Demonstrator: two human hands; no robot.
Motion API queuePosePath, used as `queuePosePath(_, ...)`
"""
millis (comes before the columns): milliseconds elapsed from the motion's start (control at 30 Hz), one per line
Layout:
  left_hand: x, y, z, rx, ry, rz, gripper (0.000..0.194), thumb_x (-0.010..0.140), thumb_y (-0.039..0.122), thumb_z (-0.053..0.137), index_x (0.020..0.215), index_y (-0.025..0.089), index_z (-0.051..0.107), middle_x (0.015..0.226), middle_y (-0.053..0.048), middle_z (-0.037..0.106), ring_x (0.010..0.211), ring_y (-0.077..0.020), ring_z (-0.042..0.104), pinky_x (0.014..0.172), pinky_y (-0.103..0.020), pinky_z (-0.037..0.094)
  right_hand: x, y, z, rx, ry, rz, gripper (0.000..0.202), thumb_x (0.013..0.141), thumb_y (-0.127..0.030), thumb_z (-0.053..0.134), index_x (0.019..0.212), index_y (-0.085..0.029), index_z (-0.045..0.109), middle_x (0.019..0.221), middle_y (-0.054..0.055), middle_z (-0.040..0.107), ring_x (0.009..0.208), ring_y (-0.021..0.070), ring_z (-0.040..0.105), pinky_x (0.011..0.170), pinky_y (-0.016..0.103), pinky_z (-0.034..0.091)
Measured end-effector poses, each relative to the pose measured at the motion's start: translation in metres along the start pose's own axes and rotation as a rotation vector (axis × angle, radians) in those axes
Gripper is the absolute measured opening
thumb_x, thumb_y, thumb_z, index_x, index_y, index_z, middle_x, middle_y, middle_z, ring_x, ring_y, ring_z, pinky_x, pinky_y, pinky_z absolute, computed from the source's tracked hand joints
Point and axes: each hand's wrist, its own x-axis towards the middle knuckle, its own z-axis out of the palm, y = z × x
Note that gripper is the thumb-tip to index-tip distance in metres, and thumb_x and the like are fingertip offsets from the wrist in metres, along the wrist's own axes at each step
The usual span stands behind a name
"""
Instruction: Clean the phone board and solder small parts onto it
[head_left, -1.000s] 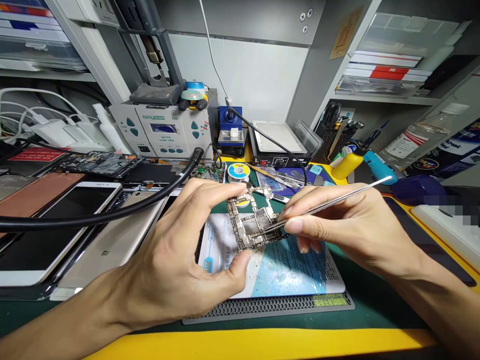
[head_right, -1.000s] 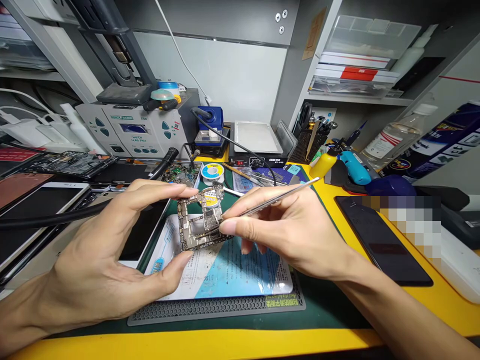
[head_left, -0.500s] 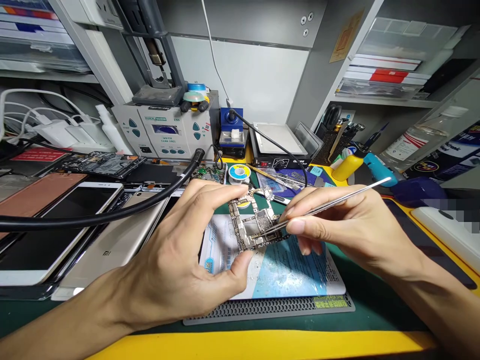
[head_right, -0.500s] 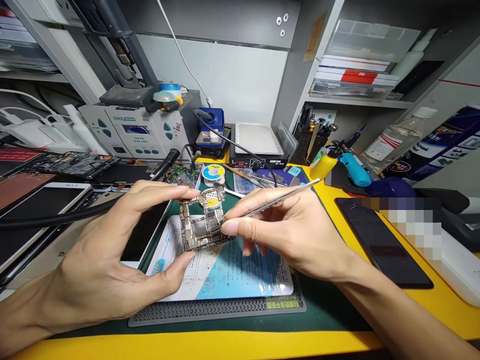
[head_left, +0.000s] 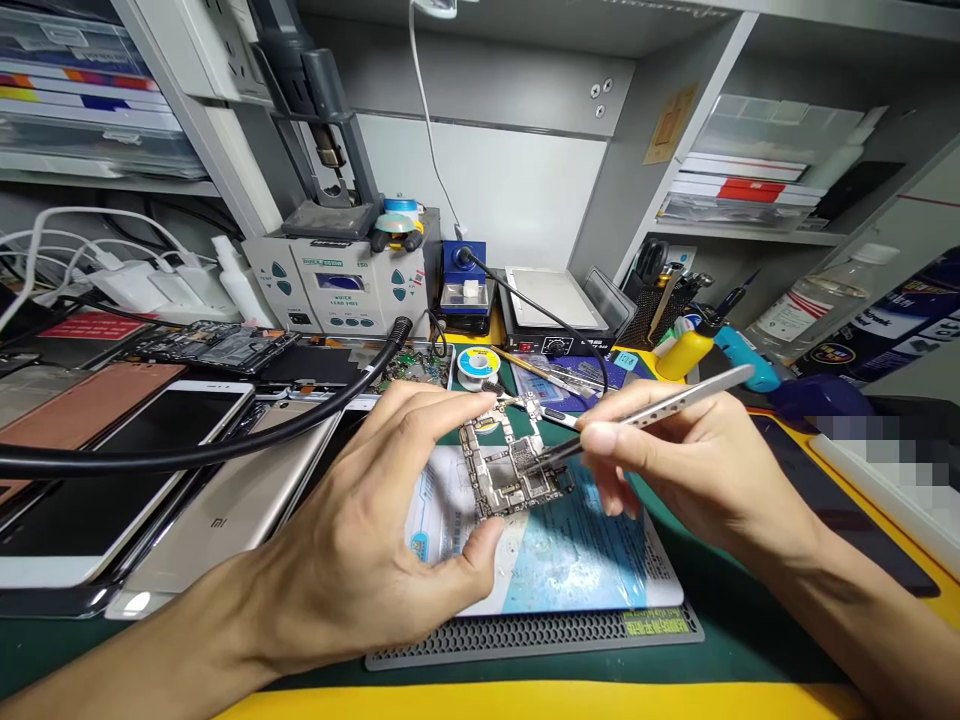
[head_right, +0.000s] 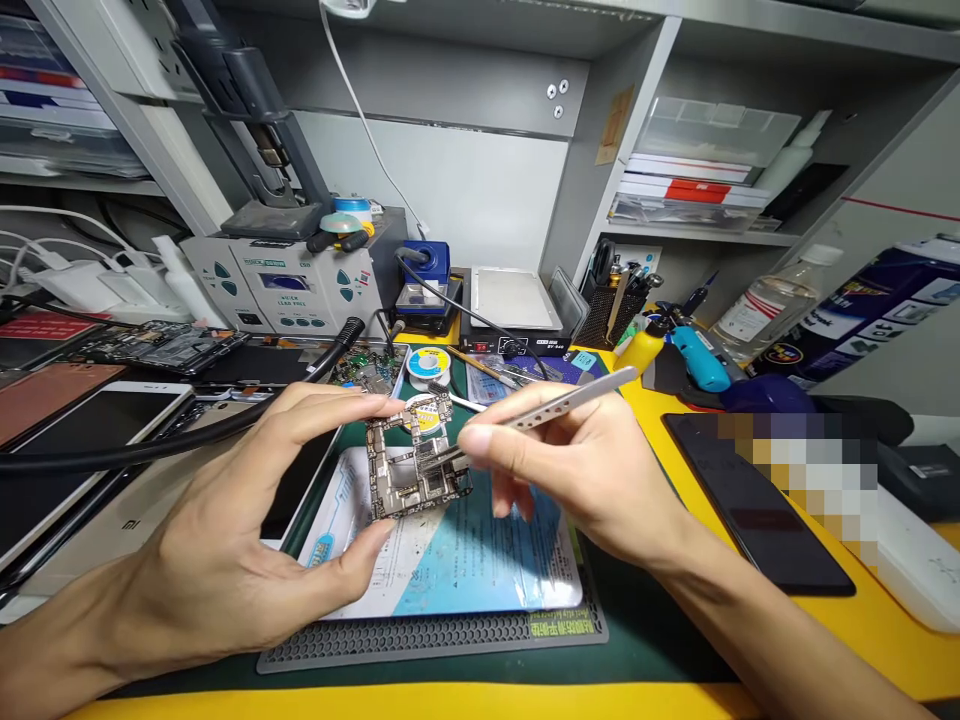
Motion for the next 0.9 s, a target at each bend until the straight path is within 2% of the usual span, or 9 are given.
queuePosePath(100,-0.0004,-0.0009,0.0017,-0.005,0.019,-0.009,0.065,0.086,0.016,0.073,0.146,0.015,0.05,0.132,-0.012,0.064,0.124,-0.0246,0.061,0.11,-0.039,0.051,0.0011,-0.0012,0.0008,0.088,0.061,-0.002,0.026,0.08,-0.022,0.092,0.072,-0.019,0.068,0.055,-0.004,0.065,0.042,0.0123,0.061,0.04,0.02,0.049)
queuePosePath(167,-0.0003,-0.0016,0.0028,-0.002,0.029,-0.002,0.063,0.086,0.017,0.072,0.146,0.015,0.051,0.131,-0.011,0.064,0.124,-0.0245,0.061,0.11,-0.038,0.051,0.0023,-0.0032,0.0019,0.137,0.055,0.018,0.029,0.079,-0.022,0.092,0.072,-0.02,0.064,0.054,-0.005,0.064,0.038,0.0121,0.059,0.037,0.019,0.047)
queuePosePath(267,0.0,-0.0022,0.0038,0.007,0.031,0.013,0.063,0.086,0.015,0.072,0.145,0.014,0.052,0.131,-0.011,0.064,0.124,-0.0241,0.061,0.111,-0.037,0.049,0.0039,-0.0065,0.0036,0.192,0.022,0.071,0.027,0.078,-0.022,0.093,0.076,-0.019,0.066,0.053,-0.004,0.066,0.036,0.0122,0.06,0.035,0.017,0.049)
queuePosePath(367,-0.0001,-0.0028,0.0042,0.016,0.03,0.027,0.063,0.085,0.015,0.073,0.144,0.011,0.052,0.13,-0.012,0.065,0.124,-0.0237,0.061,0.112,-0.036,0.048,0.0052,-0.0088,0.0038,0.251,-0.036,0.119,0.024,0.077,-0.02,0.094,0.08,-0.017,0.07,0.061,0.0,0.073,0.044,0.0142,0.069,0.04,0.017,0.055)
queuePosePath(467,-0.0004,-0.0036,0.0042,0.033,0.028,0.032,0.061,0.086,0.016,0.074,0.143,0.009,0.053,0.129,-0.012,0.065,0.123,-0.0235,0.061,0.112,-0.036,0.049,0.0053,-0.0096,0.0027,0.284,-0.122,0.163,0.019,0.082,-0.02,0.092,0.091,-0.015,0.075,0.076,0.005,0.081,0.058,0.0183,0.078,0.047,0.02,0.062)
queuePosePath(533,-0.0003,-0.0038,0.0044,0.043,0.034,0.043,0.061,0.086,0.016,0.074,0.143,0.009,0.053,0.128,-0.012,0.066,0.123,-0.0232,0.062,0.112,-0.036,0.049,0.0045,-0.0094,0.0019,0.282,-0.162,0.177,0.015,0.088,-0.022,0.088,0.095,-0.015,0.076,0.08,0.006,0.082,0.059,0.0188,0.079,0.049,0.022,0.063)
queuePosePath(733,0.0009,-0.0009,0.0043,0.052,0.03,0.037,0.058,0.088,0.016,0.074,0.142,0.005,0.054,0.129,-0.015,0.066,0.125,-0.0228,0.061,0.114,-0.036,0.048,0.0009,-0.0058,0.0015,0.12,-0.077,0.07,0.018,0.088,-0.024,0.086,0.078,-0.018,0.072,0.056,-0.001,0.07,0.044,0.0116,0.065,0.044,0.018,0.057)
queuePosePath(900,-0.0005,0.0,0.0033,0.046,0.03,0.05,0.06,0.087,0.016,0.075,0.141,0.006,0.053,0.129,-0.015,0.067,0.125,-0.0235,0.062,0.114,-0.039,0.049,0.0002,-0.0043,0.0023,0.161,-0.093,0.085,0.014,0.087,-0.023,0.086,0.08,-0.018,0.075,0.058,-0.001,0.07,0.044,0.0127,0.066,0.041,0.018,0.055)
